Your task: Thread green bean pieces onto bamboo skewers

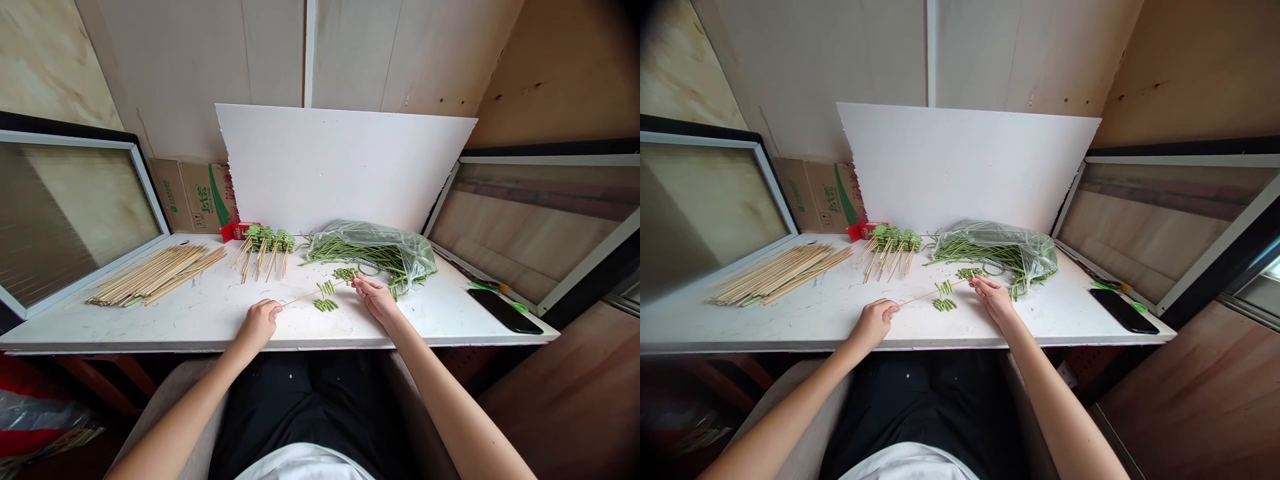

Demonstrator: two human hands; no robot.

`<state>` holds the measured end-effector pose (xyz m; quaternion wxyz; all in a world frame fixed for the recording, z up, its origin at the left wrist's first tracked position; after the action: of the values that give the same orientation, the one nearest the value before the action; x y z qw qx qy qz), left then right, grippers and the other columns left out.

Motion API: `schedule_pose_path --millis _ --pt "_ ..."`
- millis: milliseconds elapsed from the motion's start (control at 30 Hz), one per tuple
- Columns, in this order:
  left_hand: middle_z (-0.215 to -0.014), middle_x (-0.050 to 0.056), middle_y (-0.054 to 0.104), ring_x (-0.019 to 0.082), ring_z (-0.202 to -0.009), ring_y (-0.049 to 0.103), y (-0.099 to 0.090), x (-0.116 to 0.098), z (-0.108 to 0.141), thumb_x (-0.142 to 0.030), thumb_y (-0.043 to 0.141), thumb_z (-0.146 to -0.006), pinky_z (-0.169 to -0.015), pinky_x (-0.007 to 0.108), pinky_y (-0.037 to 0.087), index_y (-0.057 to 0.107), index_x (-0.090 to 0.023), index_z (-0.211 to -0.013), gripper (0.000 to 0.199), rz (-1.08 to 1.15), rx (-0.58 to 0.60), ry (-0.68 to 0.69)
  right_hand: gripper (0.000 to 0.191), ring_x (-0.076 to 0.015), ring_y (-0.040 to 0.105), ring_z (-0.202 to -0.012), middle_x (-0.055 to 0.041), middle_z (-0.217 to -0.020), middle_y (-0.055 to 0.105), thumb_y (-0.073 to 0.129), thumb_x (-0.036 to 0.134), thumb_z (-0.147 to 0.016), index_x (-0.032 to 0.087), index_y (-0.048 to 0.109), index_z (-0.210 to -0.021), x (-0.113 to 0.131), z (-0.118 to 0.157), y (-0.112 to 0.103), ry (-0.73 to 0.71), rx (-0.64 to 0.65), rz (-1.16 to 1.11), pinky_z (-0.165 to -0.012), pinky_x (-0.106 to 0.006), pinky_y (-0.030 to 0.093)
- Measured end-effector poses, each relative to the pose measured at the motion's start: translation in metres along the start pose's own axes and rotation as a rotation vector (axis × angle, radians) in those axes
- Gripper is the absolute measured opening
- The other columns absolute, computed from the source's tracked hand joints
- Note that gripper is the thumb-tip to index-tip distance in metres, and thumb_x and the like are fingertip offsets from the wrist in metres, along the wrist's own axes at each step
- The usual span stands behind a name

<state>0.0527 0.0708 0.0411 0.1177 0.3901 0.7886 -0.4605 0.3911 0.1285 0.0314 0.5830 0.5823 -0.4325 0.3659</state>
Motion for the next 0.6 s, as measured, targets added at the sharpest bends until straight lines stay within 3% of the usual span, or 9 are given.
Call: schedule_pose_path --millis 267,600 --pt "-0.08 0.004 0.071 0.017 -0.074 0.065 -0.0002 -0.0016 0.0003 0.004 0.05 -0.084 -0.071 0.027 0.05 0.072 -0.017 -0.082 0.031 -0.029 -0.001 0.023 0.033 -0.023 0.072 -0.097 -0.0055 -0.1 0.08 0.097 0.035 -0.064 0.024 0.083 -0.092 -0.0002 0.0011 0.0017 -0.014 0.017 0.015 -0.092 -0.033 0.058" --pt "-0.082 0.004 0.074 0.017 -0.078 0.068 -0.002 0.0 0.0004 0.003 0.05 -0.083 -0.074 0.027 0.052 0.072 -0.017 -0.082 0.03 0.012 -0.016 0.004 0.033 -0.0223 0.071 -0.099 -0.0059 -0.106 0.079 0.089 0.047 -0.073 0.026 0.081 -0.098 -0.0028 -0.001 0.0045 0.013 0.068 0.019 -0.081 -0.029 0.058"
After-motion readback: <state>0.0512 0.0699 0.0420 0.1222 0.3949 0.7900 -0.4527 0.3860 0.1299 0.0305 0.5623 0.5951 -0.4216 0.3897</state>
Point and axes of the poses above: each hand's wrist, its own z-axis away from the middle knuckle, its own y-axis out of the palm, x = y × z, the point moved 10 cm from there along -z, towards the middle knuckle
